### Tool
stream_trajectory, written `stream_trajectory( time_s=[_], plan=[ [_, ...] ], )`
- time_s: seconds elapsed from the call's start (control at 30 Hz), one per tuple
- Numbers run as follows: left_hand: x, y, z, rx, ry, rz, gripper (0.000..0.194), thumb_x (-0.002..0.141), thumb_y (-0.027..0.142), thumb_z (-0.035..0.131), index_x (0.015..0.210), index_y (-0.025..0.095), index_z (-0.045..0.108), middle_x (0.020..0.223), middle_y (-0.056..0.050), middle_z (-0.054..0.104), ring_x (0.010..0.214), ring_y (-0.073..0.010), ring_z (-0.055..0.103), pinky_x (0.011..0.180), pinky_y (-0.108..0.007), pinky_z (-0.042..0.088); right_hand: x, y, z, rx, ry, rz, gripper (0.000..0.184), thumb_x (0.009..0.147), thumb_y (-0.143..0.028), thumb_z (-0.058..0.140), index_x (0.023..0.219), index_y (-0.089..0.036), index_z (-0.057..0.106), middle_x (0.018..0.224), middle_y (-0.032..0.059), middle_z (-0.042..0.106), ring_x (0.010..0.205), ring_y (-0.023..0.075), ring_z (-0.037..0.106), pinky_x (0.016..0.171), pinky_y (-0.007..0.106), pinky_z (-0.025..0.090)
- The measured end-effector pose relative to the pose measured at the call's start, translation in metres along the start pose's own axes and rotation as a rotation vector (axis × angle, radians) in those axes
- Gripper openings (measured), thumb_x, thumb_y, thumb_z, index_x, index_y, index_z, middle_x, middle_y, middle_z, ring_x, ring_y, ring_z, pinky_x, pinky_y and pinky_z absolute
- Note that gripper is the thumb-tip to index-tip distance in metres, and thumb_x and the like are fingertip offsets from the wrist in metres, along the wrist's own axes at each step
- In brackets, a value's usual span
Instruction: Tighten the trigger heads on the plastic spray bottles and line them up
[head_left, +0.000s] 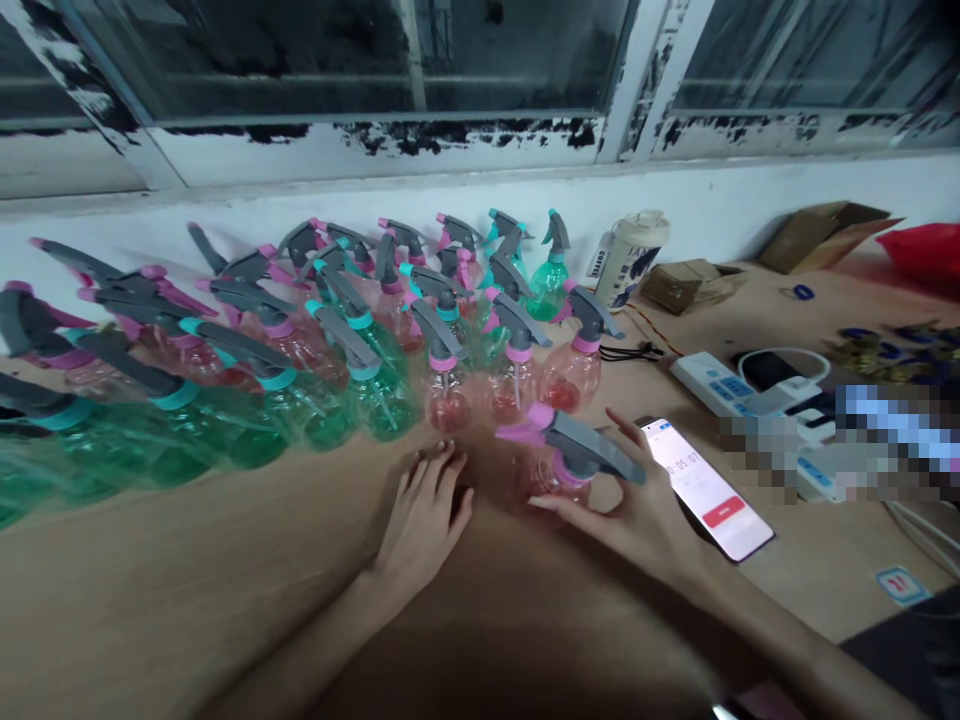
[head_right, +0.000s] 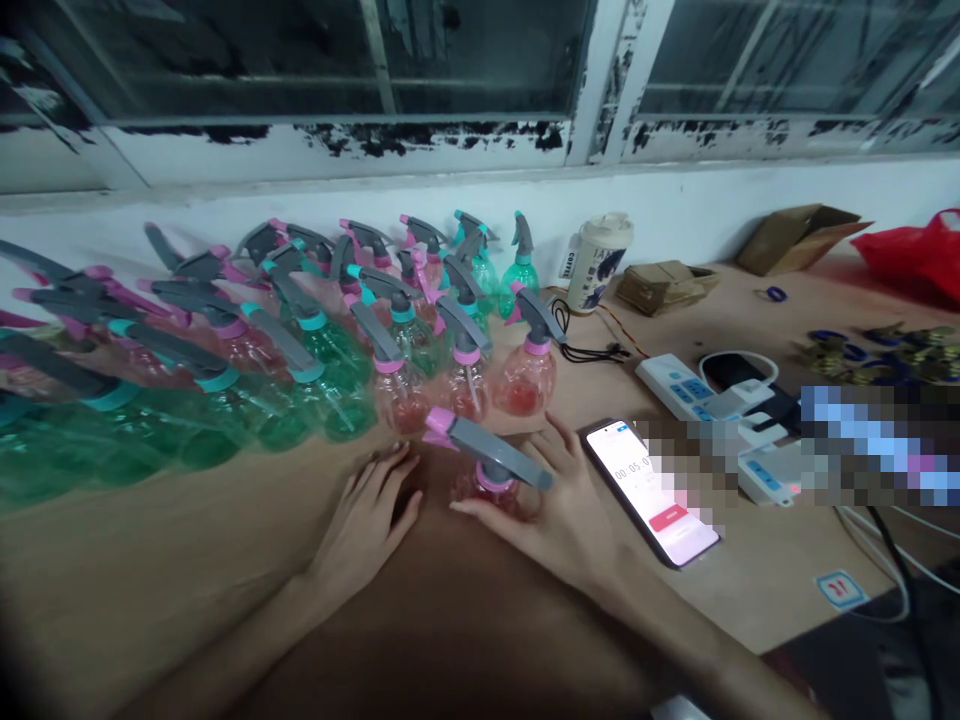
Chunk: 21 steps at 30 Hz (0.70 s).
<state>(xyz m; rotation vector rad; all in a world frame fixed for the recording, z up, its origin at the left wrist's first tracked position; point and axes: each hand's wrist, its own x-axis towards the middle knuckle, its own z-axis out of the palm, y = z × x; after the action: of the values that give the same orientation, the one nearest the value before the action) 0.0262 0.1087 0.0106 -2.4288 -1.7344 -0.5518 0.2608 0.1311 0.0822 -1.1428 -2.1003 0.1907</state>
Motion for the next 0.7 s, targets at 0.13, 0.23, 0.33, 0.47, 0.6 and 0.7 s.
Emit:
stream_trajectory(
  time_s=[0.13,0.23,0.33,0.47,0.6,0.7],
  plan=[
    [0.0,0.0,-0.001,-0.012,-0.015,0.009,0.033,0.09,0.024,0.042,0.12,0.012,0.048,0.126,-0.014,0.052,0.118,-0.0277,0.046,0.098,-0.046,0.036,0.006,-0.001,0.01,-0.04,-0.055,-0.034,0.046,0.071,-0.054,0.064,0.101,-0.02,0.06,0.087,0.0051,0.067,0.097,0.0259,0.06,0.101,0.049,0.032],
    [0.0,0.0,0.0,-0.012,-0.023,0.005,0.032,0.091,0.024,0.041,0.12,0.013,0.048,0.128,-0.014,0.051,0.119,-0.0279,0.046,0.098,-0.046,0.037,0.005,0.001,0.011,-0.046,-0.067,-0.025,0.056,0.069,-0.059,0.064,0.108,-0.02,0.058,0.092,0.0051,0.066,0.101,0.0273,0.058,0.106,0.055,0.021],
    [-0.001,-0.002,0.002,-0.007,-0.02,-0.004,0.033,0.091,0.025,0.041,0.121,0.014,0.047,0.13,-0.014,0.049,0.119,-0.0286,0.046,0.097,-0.047,0.037,0.006,0.001,0.009,-0.007,-0.111,-0.01,0.064,0.065,-0.061,0.066,0.114,-0.022,0.054,0.098,0.0053,0.065,0.107,0.0289,0.054,0.107,0.058,0.014],
    [-0.001,-0.002,0.003,-0.006,-0.023,-0.004,0.034,0.091,0.025,0.041,0.122,0.013,0.047,0.129,-0.014,0.05,0.119,-0.0291,0.046,0.096,-0.048,0.037,0.012,-0.003,0.008,0.245,-0.191,0.138,0.072,0.061,-0.055,0.072,0.12,-0.023,0.046,0.116,0.0087,0.057,0.112,0.0287,0.051,0.098,0.05,0.036],
    [0.0,-0.001,0.0,0.016,-0.03,-0.006,0.034,0.09,0.026,0.041,0.122,0.013,0.048,0.128,-0.015,0.051,0.117,-0.03,0.048,0.094,-0.048,0.039,0.025,-0.007,0.01,0.508,-0.212,0.208,0.07,0.061,-0.047,0.075,0.12,-0.027,0.043,0.119,0.0056,0.057,0.109,0.0244,0.054,0.091,0.04,0.044],
    [0.001,-0.001,-0.001,0.025,-0.046,0.007,0.035,0.09,0.026,0.04,0.122,0.012,0.047,0.129,-0.015,0.05,0.116,-0.0298,0.048,0.094,-0.049,0.039,0.035,-0.008,0.013,0.535,-0.207,0.184,0.062,0.061,-0.045,0.075,0.114,-0.027,0.05,0.107,0.0035,0.062,0.099,0.0234,0.059,0.086,0.039,0.047]
  ],
)
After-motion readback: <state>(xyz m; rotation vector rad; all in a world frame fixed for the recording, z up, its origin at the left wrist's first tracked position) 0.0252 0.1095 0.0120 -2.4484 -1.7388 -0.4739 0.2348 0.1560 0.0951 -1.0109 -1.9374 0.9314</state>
